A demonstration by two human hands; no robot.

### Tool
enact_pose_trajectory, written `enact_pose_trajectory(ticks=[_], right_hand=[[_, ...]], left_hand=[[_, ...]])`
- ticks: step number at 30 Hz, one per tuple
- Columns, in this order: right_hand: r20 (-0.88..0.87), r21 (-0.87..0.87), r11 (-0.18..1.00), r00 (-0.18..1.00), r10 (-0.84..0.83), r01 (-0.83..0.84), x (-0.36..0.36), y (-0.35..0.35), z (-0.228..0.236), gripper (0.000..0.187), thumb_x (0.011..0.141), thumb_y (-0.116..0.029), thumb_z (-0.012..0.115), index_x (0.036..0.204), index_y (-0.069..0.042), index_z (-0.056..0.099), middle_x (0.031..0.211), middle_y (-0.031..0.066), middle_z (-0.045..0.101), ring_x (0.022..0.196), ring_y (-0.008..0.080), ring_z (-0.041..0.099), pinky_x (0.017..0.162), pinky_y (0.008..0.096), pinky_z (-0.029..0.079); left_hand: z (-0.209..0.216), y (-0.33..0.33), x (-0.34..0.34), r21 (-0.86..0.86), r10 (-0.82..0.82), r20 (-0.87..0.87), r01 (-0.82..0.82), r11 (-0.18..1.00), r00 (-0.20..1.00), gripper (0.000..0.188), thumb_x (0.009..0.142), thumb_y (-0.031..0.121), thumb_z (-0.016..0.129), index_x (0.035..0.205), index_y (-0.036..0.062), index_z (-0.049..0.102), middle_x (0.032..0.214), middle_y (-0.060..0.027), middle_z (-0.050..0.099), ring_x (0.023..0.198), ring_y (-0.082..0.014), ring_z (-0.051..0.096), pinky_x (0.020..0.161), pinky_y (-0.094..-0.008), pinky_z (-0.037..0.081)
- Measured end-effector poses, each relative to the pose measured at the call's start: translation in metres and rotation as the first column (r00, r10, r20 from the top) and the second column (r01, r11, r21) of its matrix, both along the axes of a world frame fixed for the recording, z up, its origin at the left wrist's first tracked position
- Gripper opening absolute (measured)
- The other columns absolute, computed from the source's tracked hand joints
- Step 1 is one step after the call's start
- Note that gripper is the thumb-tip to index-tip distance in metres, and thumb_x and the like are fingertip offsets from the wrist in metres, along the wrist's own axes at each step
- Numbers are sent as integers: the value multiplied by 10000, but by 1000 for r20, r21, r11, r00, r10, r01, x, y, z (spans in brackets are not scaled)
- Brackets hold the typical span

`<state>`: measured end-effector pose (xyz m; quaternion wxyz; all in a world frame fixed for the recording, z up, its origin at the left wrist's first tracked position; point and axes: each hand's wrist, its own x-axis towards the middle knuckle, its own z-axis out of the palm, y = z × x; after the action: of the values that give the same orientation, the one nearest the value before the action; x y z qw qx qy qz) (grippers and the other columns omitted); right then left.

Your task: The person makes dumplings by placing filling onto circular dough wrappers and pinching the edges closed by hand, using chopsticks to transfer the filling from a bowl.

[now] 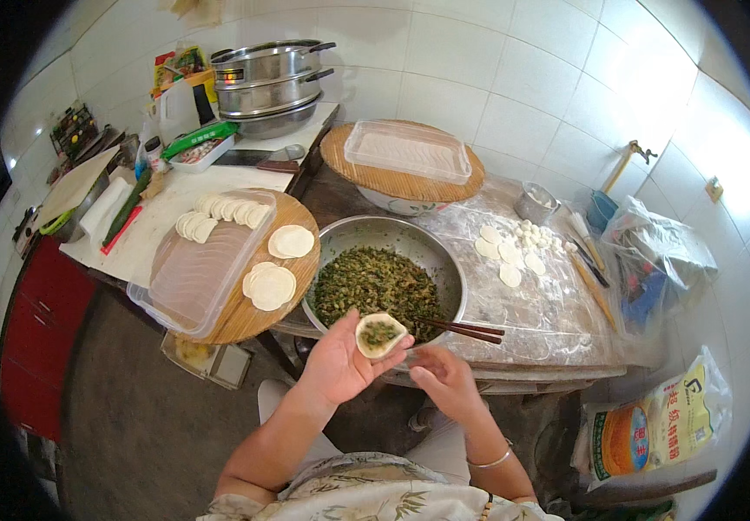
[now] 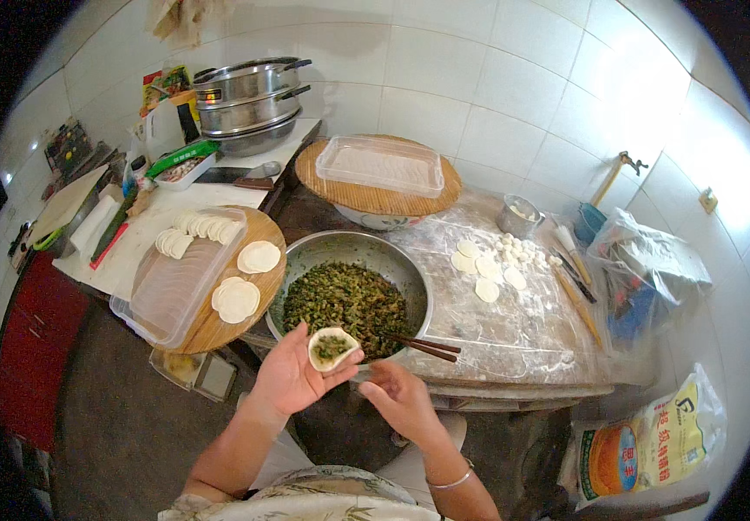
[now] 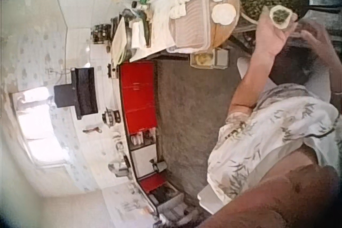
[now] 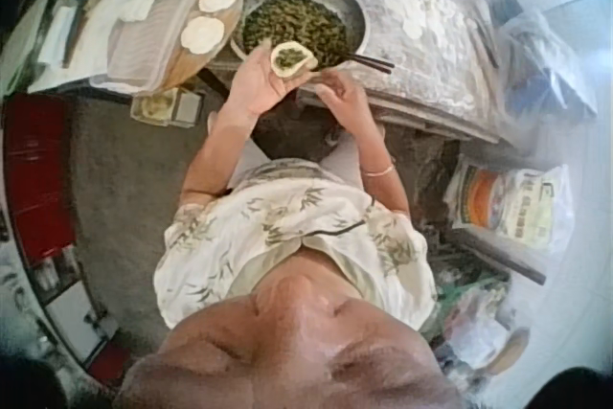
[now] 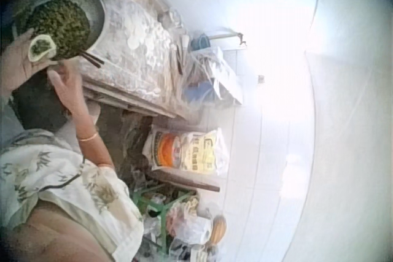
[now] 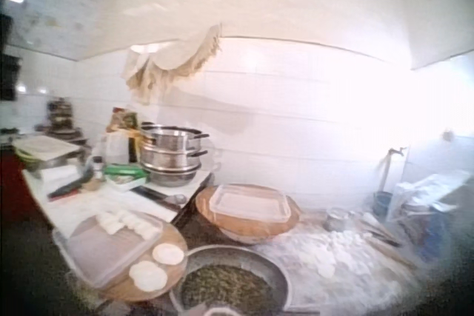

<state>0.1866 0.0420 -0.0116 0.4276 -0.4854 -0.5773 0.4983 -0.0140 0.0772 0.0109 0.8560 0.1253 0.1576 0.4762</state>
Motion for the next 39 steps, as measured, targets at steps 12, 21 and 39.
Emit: enact_pose_trajectory(ticks=[12, 21, 39], right_hand=[[-450, 22, 993, 886, 110, -112, -24, 2, 3, 260, 885, -129, 633, 1099, 13, 590, 943, -4, 610, 826, 57, 537, 718, 218, 448], [-204, 341, 933, 978, -45, 114, -22, -15, 30, 185, 900, -79, 594, 1039, 41, 614, 945, 67, 630, 839, 113, 595, 701, 237, 477], [-12, 552, 807, 969, -246, 211, -21, -23, 45, 99, 856, -60, 630, 942, -15, 648, 862, 108, 644, 702, 170, 608, 587, 259, 468]], left_hand=[[18, -37, 12, 407, 100, -546, 159, 900, 832, 534, 853, 5, 601, 1341, 25, 387, 1187, -68, 546, 1042, -134, 548, 898, -274, 454], [27, -49, 10, 524, 281, -595, 97, 846, 753, 414, 864, 3, 602, 1262, 13, 488, 1025, -59, 619, 863, -118, 613, 705, -251, 530], [19, -51, 10, 544, 320, -452, -27, 839, 833, 419, 828, 3, 647, 1225, -3, 512, 1026, -87, 630, 837, -138, 626, 641, -239, 524]])
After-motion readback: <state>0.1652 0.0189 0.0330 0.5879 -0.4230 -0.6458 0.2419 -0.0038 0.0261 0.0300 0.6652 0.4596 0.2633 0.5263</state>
